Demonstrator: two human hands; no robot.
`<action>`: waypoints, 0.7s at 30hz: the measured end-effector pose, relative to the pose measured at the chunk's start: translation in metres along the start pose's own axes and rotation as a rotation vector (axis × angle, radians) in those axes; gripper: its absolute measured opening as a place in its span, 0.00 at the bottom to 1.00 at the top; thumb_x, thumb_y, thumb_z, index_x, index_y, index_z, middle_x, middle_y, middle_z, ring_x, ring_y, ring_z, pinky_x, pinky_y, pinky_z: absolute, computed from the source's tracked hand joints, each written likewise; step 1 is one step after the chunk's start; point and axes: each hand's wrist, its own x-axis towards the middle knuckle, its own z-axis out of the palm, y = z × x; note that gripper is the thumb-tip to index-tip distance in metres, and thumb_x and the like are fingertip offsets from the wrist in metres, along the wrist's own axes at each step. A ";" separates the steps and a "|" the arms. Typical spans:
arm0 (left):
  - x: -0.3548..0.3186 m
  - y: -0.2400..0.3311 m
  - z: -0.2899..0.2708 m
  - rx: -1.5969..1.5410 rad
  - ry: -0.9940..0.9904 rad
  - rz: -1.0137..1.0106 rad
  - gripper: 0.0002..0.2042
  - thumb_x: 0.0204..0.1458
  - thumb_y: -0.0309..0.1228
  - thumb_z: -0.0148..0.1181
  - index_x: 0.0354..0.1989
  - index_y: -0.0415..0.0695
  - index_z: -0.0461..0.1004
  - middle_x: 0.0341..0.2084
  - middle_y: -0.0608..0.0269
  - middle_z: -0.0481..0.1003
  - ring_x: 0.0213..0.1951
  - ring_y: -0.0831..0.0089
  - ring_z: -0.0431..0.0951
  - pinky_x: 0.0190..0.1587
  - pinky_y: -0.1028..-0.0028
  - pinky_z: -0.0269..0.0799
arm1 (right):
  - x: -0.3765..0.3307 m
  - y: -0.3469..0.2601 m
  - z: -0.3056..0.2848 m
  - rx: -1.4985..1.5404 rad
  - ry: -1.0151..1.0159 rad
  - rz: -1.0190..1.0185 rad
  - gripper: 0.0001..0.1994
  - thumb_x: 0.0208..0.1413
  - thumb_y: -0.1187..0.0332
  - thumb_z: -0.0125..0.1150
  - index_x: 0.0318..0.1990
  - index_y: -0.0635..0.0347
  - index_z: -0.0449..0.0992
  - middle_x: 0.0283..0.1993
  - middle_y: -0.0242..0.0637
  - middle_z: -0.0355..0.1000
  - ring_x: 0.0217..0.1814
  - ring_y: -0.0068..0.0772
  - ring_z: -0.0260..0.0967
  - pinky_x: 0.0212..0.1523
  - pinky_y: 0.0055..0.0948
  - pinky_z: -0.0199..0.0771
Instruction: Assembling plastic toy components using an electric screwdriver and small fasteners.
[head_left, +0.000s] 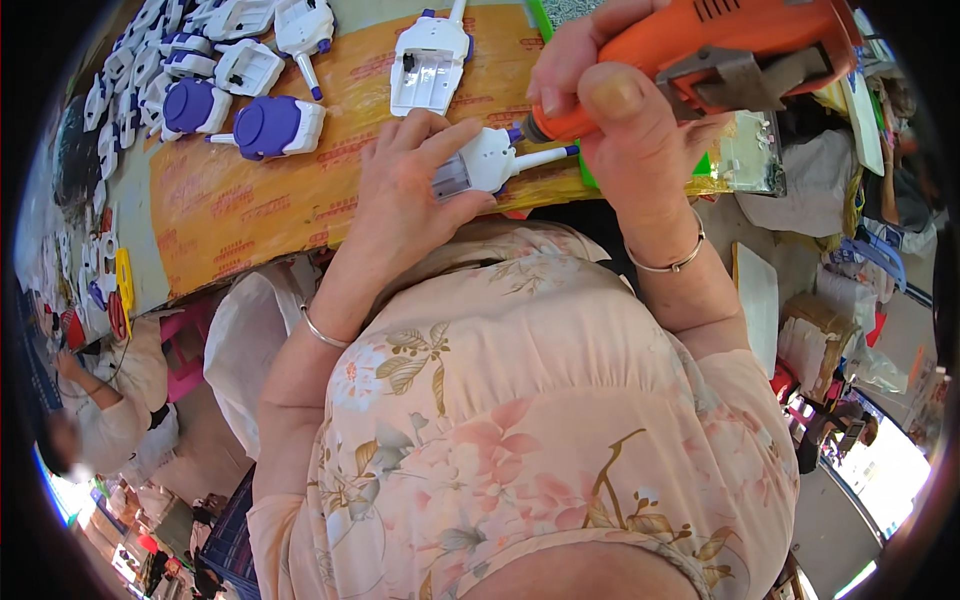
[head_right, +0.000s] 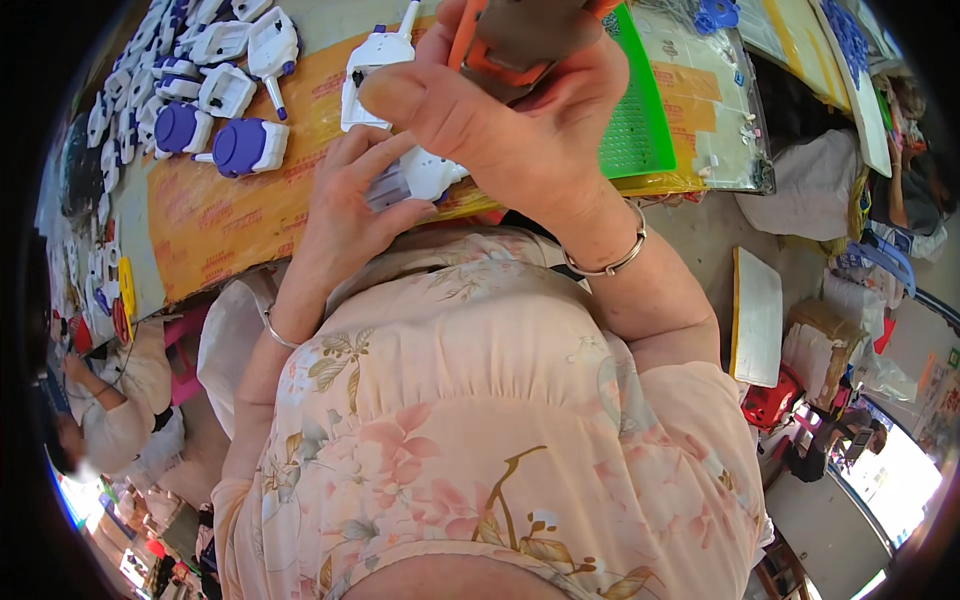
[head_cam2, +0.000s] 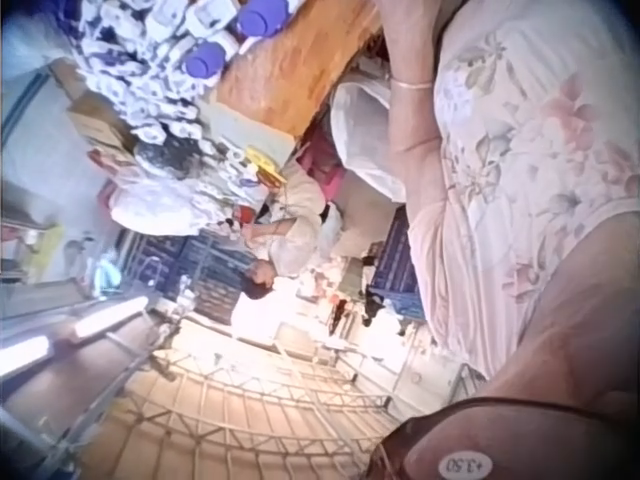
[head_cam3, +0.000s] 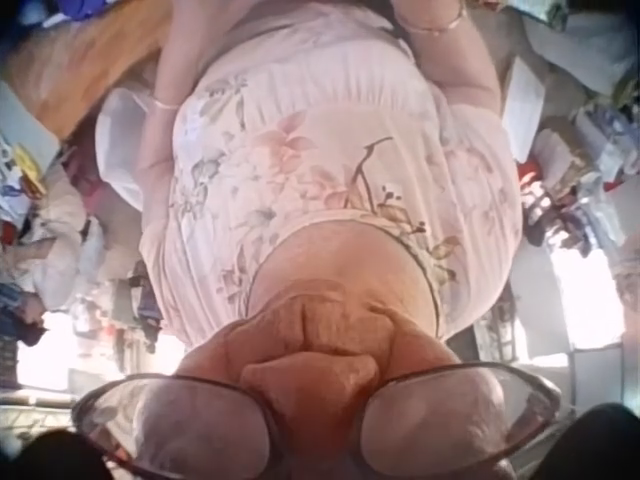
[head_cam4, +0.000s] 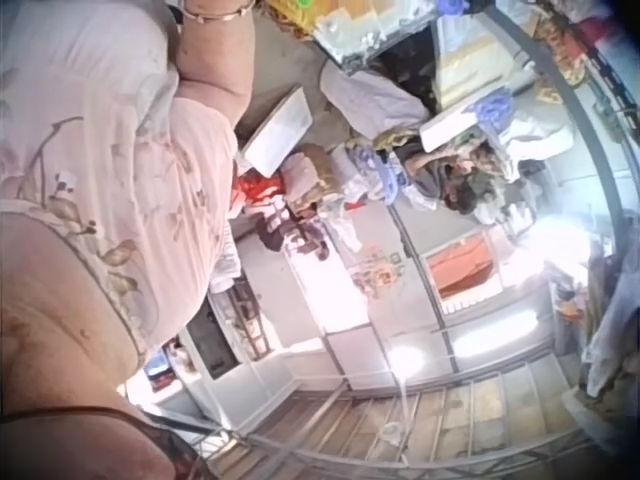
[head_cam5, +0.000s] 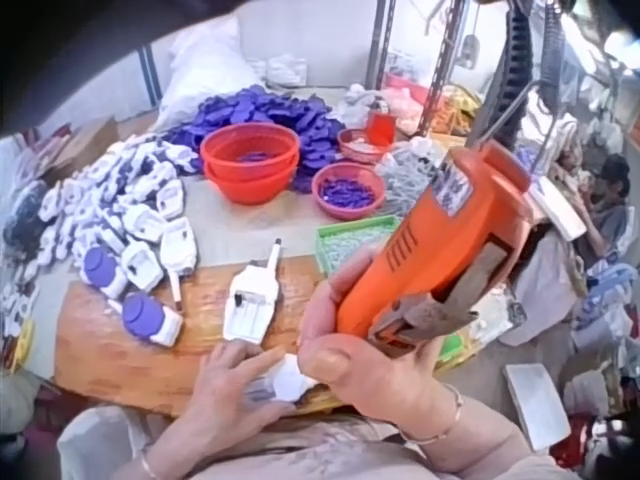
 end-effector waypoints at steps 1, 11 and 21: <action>0.001 0.001 0.000 0.003 -0.002 0.005 0.30 0.37 0.33 0.76 0.54 0.48 0.77 0.44 0.59 0.72 0.50 0.57 0.70 0.54 0.59 0.64 | 0.022 0.019 -0.009 -0.020 -0.230 -0.509 0.24 0.46 0.70 0.73 0.48 0.65 0.67 0.32 0.30 0.73 0.38 0.19 0.71 0.45 0.19 0.68; 0.000 0.000 0.001 0.025 -0.008 0.005 0.30 0.37 0.33 0.77 0.55 0.48 0.77 0.46 0.59 0.72 0.51 0.57 0.70 0.54 0.58 0.63 | 0.000 0.012 -0.006 -0.654 0.023 -0.551 0.21 0.56 0.58 0.63 0.48 0.66 0.69 0.40 0.39 0.74 0.43 0.26 0.72 0.52 0.30 0.67; -0.001 -0.006 0.004 0.019 0.010 0.048 0.30 0.36 0.32 0.76 0.54 0.48 0.77 0.45 0.59 0.71 0.50 0.56 0.70 0.53 0.57 0.64 | -0.016 0.014 0.011 0.024 -0.231 -0.233 0.22 0.42 0.78 0.76 0.46 0.60 0.74 0.36 0.30 0.74 0.38 0.23 0.72 0.43 0.21 0.72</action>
